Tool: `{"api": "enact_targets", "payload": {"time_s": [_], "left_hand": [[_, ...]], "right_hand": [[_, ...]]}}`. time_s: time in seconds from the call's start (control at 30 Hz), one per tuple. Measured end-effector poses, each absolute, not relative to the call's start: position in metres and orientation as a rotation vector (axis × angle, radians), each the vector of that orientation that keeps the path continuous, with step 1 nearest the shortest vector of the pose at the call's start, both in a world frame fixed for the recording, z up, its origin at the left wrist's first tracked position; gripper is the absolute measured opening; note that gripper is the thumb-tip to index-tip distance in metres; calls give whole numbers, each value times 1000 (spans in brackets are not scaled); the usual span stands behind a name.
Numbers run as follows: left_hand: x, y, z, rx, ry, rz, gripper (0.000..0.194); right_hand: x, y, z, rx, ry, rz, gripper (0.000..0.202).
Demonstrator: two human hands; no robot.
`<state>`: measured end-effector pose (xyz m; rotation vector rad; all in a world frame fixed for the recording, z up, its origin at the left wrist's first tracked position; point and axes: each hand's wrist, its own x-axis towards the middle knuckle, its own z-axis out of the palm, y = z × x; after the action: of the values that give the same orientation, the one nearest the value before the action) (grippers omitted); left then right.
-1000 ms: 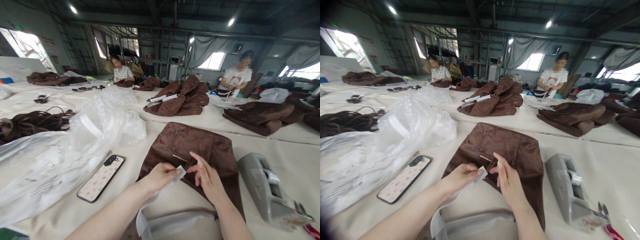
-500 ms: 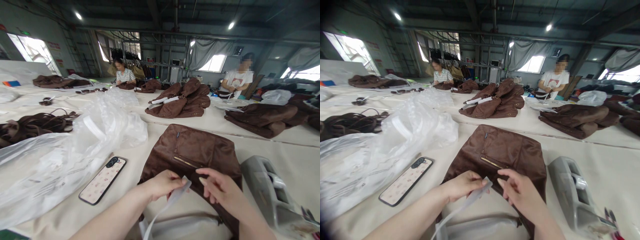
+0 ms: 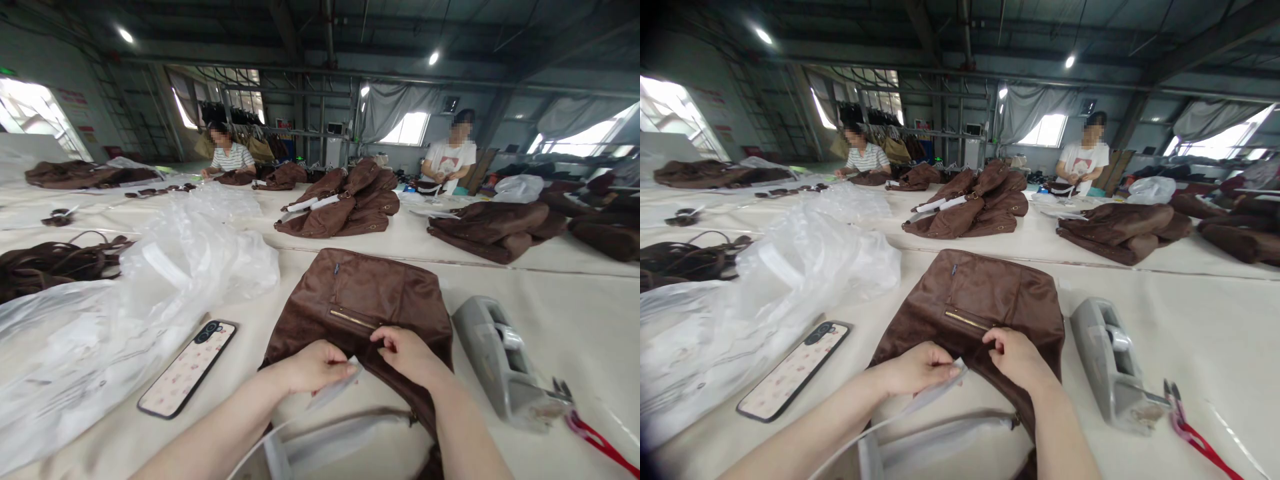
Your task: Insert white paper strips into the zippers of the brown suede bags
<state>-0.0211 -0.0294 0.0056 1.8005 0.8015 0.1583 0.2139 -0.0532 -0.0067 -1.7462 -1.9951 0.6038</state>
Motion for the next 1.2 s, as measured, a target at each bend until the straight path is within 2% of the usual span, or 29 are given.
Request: {"api": "enact_targets", "payload": {"time_s": [0.1,0.27,0.5,0.67,0.83,0.97,1.1,1.2], "left_hand": [[-16,-27,5,1822,851,158,61],[4,-25,8,1985,1061,128,62],[32,-15,11,2199,1088,200,49],[50,-5,13,2339,1107,138,45],[66,3,8,2387,1176,154,50],[74,7,2,2330,1242,214,50],[73,4,-5,2262,1280,251,52],[69,1,-11,2188,1272,274,52]], "right_hand": [[220,-53,-7,-1751,-2003,641,20],[222,-52,-10,-1701,-1962,725,17],[227,-53,-8,-1696,-1901,649,37],[230,-54,-7,-1731,-1878,644,36],[228,-55,-3,-1700,-1866,615,33],[229,-54,-2,-1742,-1789,599,24],[229,-52,-9,-1844,-1584,895,2],[225,-50,-18,-1877,-1475,1179,18]]}}
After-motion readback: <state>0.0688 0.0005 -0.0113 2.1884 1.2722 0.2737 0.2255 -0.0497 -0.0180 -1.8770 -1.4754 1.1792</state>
